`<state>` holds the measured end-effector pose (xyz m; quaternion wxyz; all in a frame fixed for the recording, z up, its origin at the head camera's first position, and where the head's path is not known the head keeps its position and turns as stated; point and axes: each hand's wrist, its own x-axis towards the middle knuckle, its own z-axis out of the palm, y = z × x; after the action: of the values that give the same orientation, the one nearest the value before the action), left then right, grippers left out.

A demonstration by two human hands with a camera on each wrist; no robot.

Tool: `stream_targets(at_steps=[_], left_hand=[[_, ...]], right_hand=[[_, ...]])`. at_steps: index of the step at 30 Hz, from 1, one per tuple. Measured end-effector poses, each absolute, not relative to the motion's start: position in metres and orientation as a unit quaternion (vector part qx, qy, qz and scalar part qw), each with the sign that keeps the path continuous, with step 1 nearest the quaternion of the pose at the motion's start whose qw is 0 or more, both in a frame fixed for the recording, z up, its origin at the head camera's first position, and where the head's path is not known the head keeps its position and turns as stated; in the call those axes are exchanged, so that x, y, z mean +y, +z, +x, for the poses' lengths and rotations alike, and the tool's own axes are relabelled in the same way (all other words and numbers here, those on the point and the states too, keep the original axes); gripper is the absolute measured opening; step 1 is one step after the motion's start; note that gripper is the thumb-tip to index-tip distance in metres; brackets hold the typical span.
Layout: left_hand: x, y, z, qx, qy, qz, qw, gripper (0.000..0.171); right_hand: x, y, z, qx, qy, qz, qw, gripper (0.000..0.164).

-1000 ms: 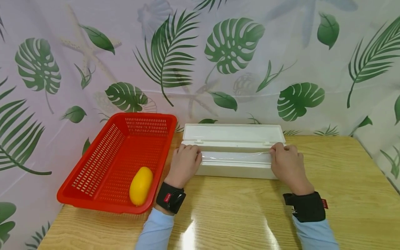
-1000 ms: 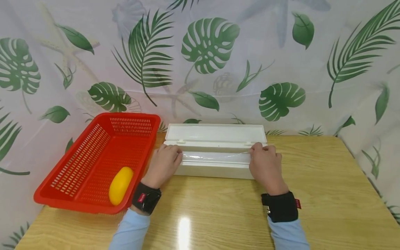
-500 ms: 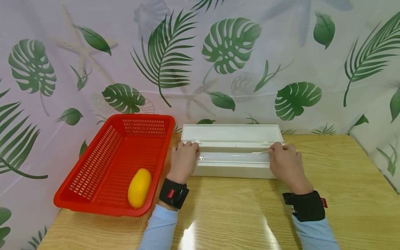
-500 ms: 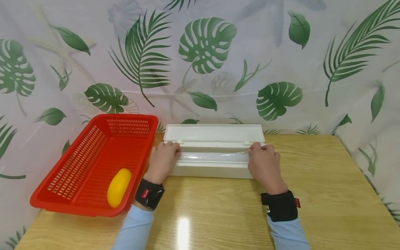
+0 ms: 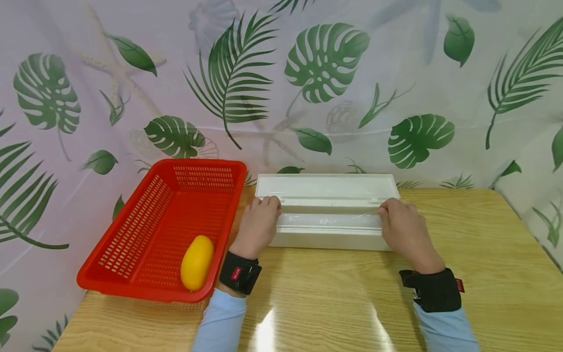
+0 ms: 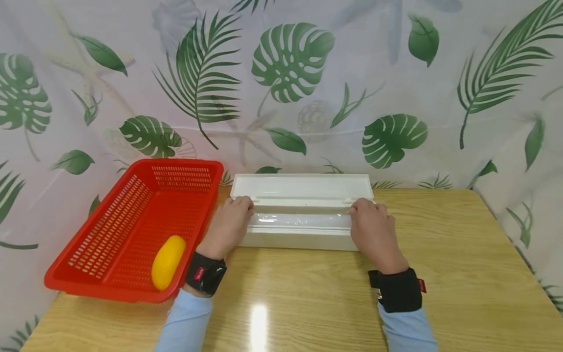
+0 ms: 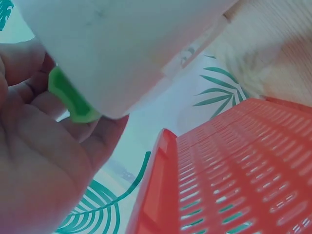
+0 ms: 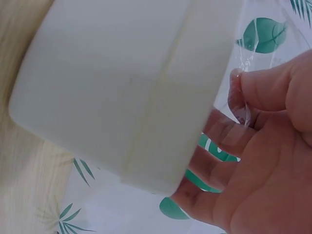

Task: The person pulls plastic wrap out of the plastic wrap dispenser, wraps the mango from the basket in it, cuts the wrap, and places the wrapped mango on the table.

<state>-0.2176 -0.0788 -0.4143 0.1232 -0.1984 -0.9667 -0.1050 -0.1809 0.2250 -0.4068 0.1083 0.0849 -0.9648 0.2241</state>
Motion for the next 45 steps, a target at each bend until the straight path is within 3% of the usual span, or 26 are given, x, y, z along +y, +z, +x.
stream_targets(at_steps=[13, 35, 45], left_hand=[[-0.088, -0.405, -0.216, -0.944, -0.181, -0.25, 0.114, 0.013], [-0.087, -0.404, -0.207, -0.947, -0.165, -0.25, 0.119, 0.004], [-0.087, -0.404, -0.207, -0.948, -0.163, -0.242, 0.126, 0.005]], right_hand=[[0.23, -0.402, -0.183, -0.961, 0.247, 0.066, 0.11, 0.016], [0.253, -0.398, -0.181, -0.951, 0.292, 0.102, 0.01, 0.029], [0.254, -0.4, -0.179, -0.951, 0.284, 0.112, 0.048, 0.011]])
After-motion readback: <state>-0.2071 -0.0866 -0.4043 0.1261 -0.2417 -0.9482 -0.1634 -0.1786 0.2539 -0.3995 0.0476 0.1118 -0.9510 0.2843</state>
